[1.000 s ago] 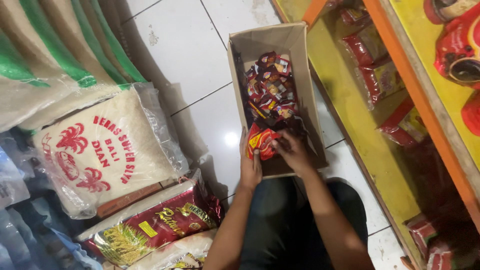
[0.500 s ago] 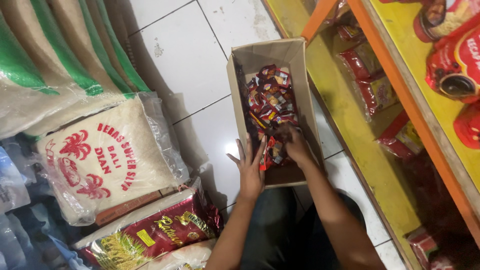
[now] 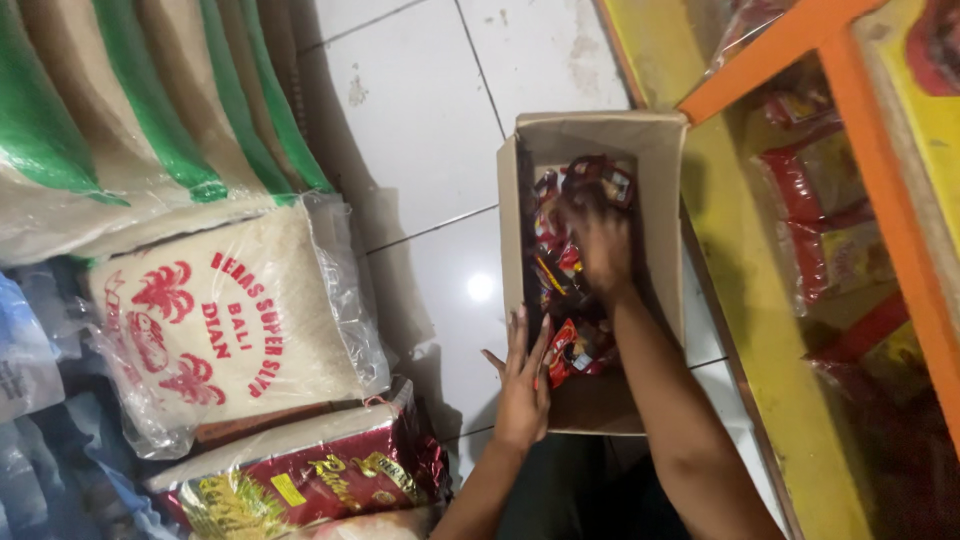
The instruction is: The person picks up packets of sauce from a cardboard box on the floor and places them onto a shelf by hand.
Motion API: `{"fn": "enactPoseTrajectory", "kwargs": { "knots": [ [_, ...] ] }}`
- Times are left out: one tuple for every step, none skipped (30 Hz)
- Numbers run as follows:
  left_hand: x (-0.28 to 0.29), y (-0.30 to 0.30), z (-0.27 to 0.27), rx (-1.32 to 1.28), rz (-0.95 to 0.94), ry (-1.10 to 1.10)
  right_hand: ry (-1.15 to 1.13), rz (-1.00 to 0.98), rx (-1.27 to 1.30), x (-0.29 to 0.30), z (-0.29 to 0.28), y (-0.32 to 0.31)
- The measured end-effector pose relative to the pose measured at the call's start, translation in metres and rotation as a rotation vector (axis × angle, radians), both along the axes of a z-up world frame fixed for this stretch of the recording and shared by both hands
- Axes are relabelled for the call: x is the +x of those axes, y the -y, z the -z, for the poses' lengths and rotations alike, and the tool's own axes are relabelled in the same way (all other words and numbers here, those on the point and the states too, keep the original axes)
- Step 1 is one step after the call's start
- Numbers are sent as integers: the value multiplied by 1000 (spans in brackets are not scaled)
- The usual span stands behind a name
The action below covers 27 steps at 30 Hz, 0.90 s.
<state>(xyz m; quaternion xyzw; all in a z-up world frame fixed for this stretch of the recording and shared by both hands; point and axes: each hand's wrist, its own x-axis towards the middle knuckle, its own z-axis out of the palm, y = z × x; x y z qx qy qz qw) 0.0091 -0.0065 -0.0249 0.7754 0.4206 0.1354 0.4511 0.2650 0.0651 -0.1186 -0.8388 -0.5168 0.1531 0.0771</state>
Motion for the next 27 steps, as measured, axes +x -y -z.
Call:
{"fn": "enactPoseTrajectory", "kwargs": {
  "knots": [
    [-1,0,-1,-26,6,-2,176,74,143,2,2,1],
    [-2,0,-1,-52,11,-3,351,148,287,5,6,2],
    [0,-1,-1,-49,13,-4,533,224,434,10,13,4],
    [2,-1,-1,-47,14,-5,377,239,300,14,24,5],
    [4,-1,-1,-42,20,-3,225,257,167,19,37,6],
    [6,0,-2,-48,12,9,72,274,34,22,52,10],
    [8,1,-3,-51,3,21,1,273,-16,22,68,14],
    [9,2,-4,-53,-6,33,-69,270,-66,20,83,18],
    [10,2,-4,-56,-7,43,-140,267,-114,19,93,23],
    [9,2,-5,-58,-9,52,-96,100,59,16,100,30],
    [9,2,-5,-61,-10,60,-54,-69,228,8,103,38],
    [8,4,-5,-59,-12,59,-11,-241,395,2,103,45],
    [9,3,-4,-54,-15,59,118,-271,388,-3,102,48],
    [9,3,-3,-49,-17,59,248,-300,379,-8,100,49],
    [9,3,-2,-58,-18,58,379,-327,373,-11,97,48],
    [9,3,-1,-67,-19,56,378,-339,319,-14,94,47],
    [9,3,-1,-78,-22,57,378,-353,265,-15,90,45],
    [9,2,-1,-71,-19,57,378,-367,210,-15,85,43],
    [9,2,-1,-67,-18,56,303,-329,301,-15,79,44],
    [9,2,-2,-63,-18,56,228,-291,390,-15,74,45],
    [9,2,-3,-63,-18,55,152,-255,479,-14,69,44],
    [10,1,-3,-62,-19,54,73,-216,471,-14,64,41],
    [9,2,-5,-65,-17,51,-7,-174,458,-14,60,41],
    [8,3,-6,-68,-24,55,-88,-132,445,-14,55,42],
    [9,2,-7,-68,-28,61,-171,-63,444,-12,49,41],
    [9,1,-7,-67,-31,68,-255,6,444,-11,42,41],
    [10,1,-7,-74,-31,56,-338,76,441,-10,32,43]
  ]
}}
